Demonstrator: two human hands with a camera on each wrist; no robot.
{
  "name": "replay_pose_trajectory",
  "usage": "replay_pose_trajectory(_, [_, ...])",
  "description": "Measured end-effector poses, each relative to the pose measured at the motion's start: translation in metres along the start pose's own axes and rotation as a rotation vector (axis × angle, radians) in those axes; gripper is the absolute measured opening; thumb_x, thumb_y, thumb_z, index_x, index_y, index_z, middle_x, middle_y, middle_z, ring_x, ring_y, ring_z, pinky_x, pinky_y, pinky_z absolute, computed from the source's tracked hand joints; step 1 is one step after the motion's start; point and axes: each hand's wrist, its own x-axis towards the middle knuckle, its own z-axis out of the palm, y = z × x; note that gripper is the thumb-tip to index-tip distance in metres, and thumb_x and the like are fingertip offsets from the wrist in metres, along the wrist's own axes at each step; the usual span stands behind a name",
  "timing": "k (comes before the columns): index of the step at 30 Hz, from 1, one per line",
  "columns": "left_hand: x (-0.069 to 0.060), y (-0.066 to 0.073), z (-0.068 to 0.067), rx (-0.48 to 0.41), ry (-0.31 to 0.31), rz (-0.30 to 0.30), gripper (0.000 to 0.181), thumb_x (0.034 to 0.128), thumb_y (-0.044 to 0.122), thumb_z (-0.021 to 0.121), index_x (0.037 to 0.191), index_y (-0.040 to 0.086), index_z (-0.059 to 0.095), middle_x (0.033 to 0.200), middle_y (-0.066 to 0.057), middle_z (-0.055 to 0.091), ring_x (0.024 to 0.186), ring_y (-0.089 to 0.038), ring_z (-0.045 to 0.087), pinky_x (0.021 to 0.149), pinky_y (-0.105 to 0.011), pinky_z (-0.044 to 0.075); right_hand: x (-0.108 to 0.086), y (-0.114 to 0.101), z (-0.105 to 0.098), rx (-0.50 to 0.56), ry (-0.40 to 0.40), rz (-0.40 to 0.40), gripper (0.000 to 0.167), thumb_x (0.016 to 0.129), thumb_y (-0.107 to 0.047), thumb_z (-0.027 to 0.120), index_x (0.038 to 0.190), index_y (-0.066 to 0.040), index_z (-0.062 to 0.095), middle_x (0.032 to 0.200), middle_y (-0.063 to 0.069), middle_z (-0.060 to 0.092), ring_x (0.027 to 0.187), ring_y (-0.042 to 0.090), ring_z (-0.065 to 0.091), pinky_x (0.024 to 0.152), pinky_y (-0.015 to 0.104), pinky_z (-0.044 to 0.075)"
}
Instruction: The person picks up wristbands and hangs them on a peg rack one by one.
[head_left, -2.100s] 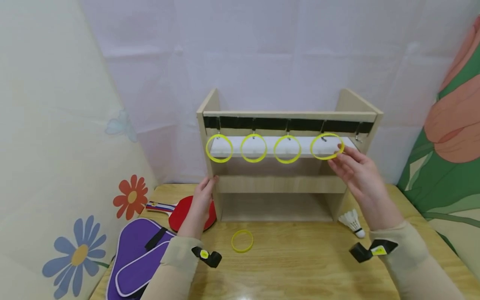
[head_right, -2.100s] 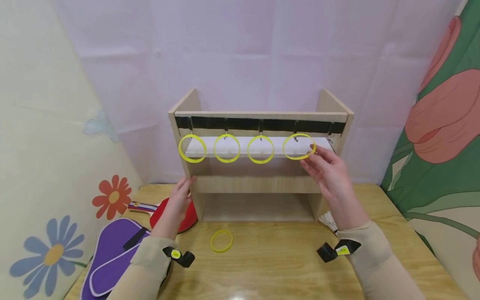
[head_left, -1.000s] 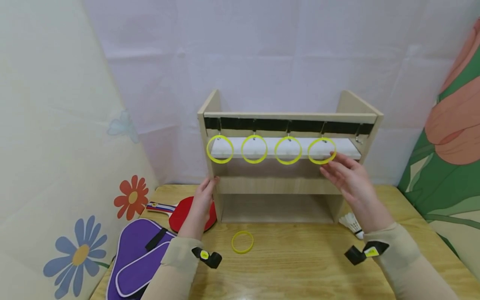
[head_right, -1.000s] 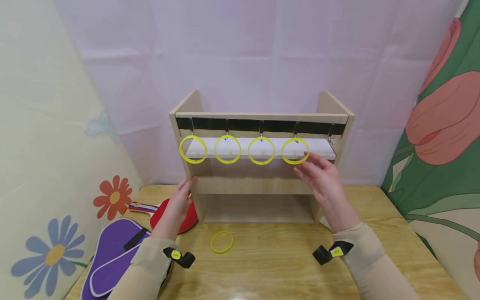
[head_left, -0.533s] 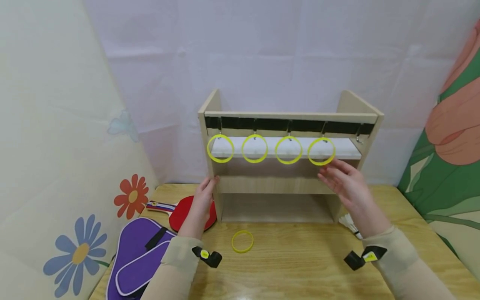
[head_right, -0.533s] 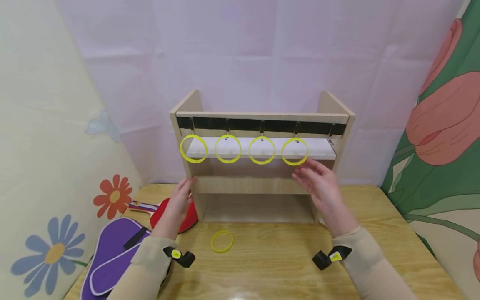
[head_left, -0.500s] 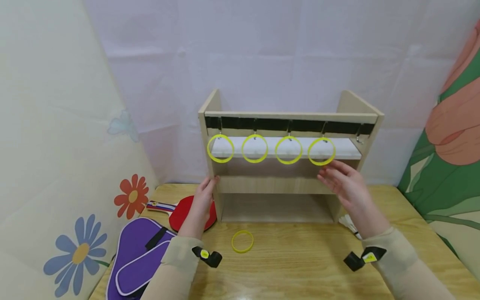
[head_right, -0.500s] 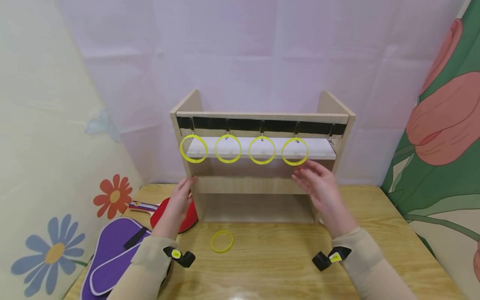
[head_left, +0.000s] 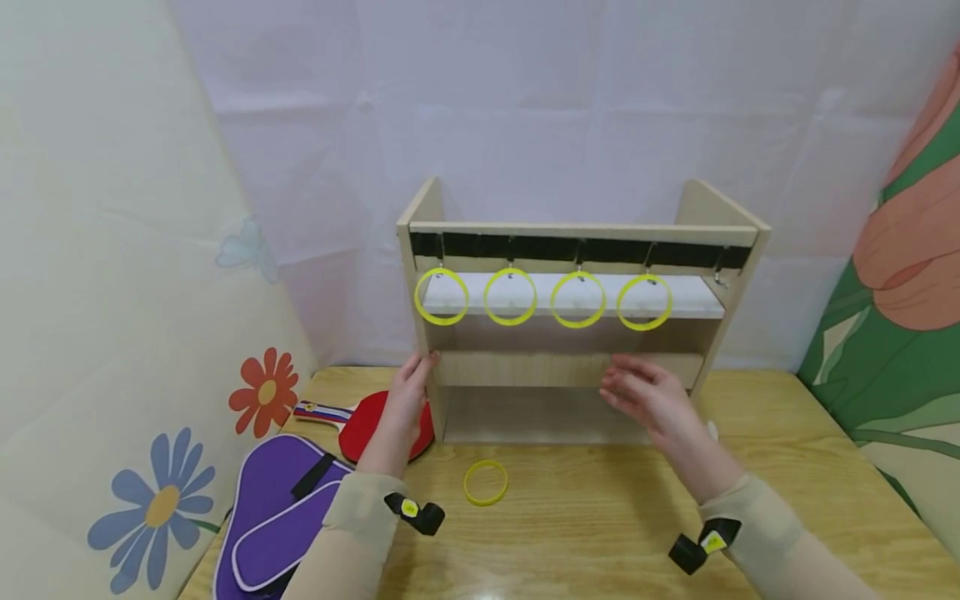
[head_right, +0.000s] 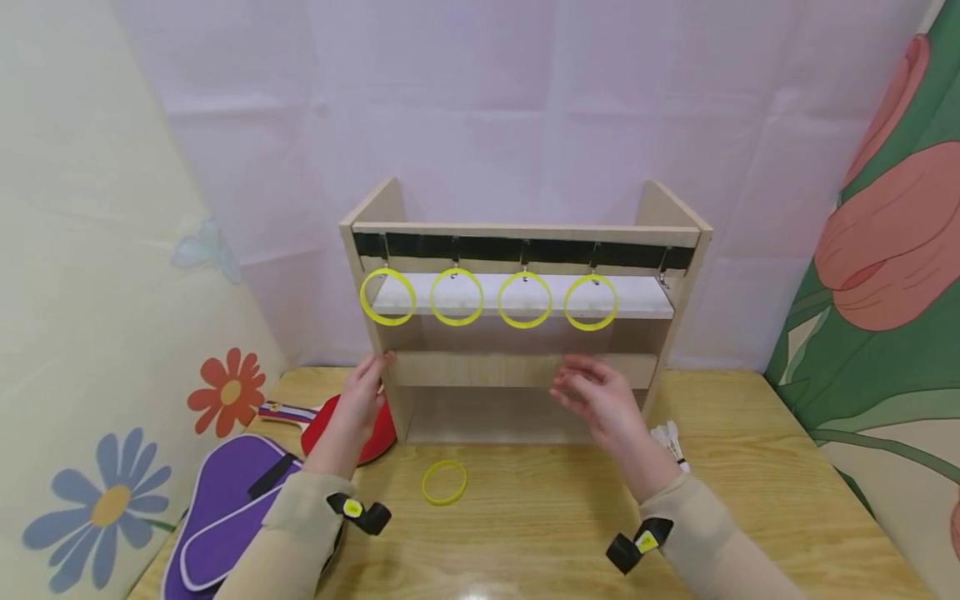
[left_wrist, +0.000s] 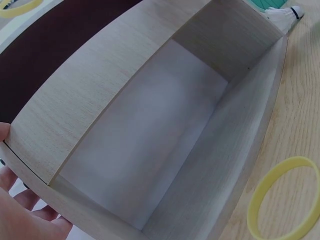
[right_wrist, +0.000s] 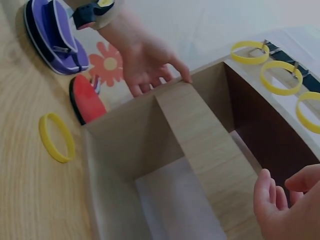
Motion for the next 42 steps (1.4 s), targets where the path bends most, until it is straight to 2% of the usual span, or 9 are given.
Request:
replay_pose_trajectory(3, [0.0,0.0,0.001,0.003,0.003,-0.004,0.057,0.1024,0.038,0.048,0.155,0.025,0.032,0.16,-0.007,0.029,0.149,-0.033,0.022,0.122,-0.058,0.018,0.0,0.009,0.004,-0.038,0.005,0.018,0.035,0.097,0.005,0.049,0.132,0.007,0.047,0.093,-0.004,0.066,0.087,0.007,0.068,0.086,0.023,0.057])
replay_pose_trajectory(8, [0.001,0.001,0.001,0.004,0.011,-0.012,0.057,0.1021,0.04,0.048,0.156,0.025,0.032,0.16,-0.007,0.029,0.149,-0.033,0.022,0.122,-0.058,0.017,0.0,0.028,0.014,-0.069,-0.007,0.044,0.046,0.098,0.006,0.048,0.14,0.018,0.035,0.091,-0.004,0.066,0.084,0.007,0.068,0.083,0.023,0.058])
replay_pose_trajectory(14, [0.002,0.0,0.001,0.013,0.015,-0.014,0.059,0.1018,0.04,0.048,0.156,0.024,0.032,0.161,-0.007,0.027,0.15,-0.034,0.02,0.121,-0.059,0.018,-0.003,0.048,0.025,-0.066,-0.06,0.067,0.041,0.096,0.008,0.049,0.136,0.017,0.04,0.092,-0.003,0.065,0.083,0.008,0.066,0.081,0.025,0.058])
replay_pose_trajectory(23, [0.001,0.002,-0.001,0.01,0.004,-0.011,0.059,0.1019,0.041,0.048,0.156,0.026,0.031,0.162,-0.007,0.026,0.15,-0.033,0.019,0.122,-0.057,0.017,-0.004,0.069,0.036,-0.085,-0.091,0.112,0.044,0.096,0.007,0.051,0.137,0.018,0.039,0.097,0.0,0.064,0.085,0.01,0.065,0.081,0.025,0.058])
replay_pose_trajectory(28, [0.001,0.002,-0.001,0.004,0.001,-0.002,0.058,0.1021,0.04,0.048,0.156,0.025,0.032,0.161,-0.007,0.026,0.15,-0.032,0.019,0.122,-0.057,0.018,-0.005,0.08,0.043,-0.093,-0.107,0.132,0.042,0.095,0.006,0.054,0.134,0.016,0.043,0.098,0.001,0.064,0.087,0.011,0.065,0.082,0.027,0.058])
replay_pose_trajectory(42, [0.003,0.0,-0.002,-0.001,0.005,-0.014,0.06,0.1016,0.041,0.049,0.157,0.025,0.03,0.163,-0.007,0.023,0.151,-0.035,0.018,0.122,-0.058,0.015,-0.005,0.117,0.056,-0.135,-0.163,0.184,0.045,0.092,0.008,0.055,0.133,0.02,0.042,0.093,0.004,0.063,0.08,0.011,0.064,0.077,0.027,0.06])
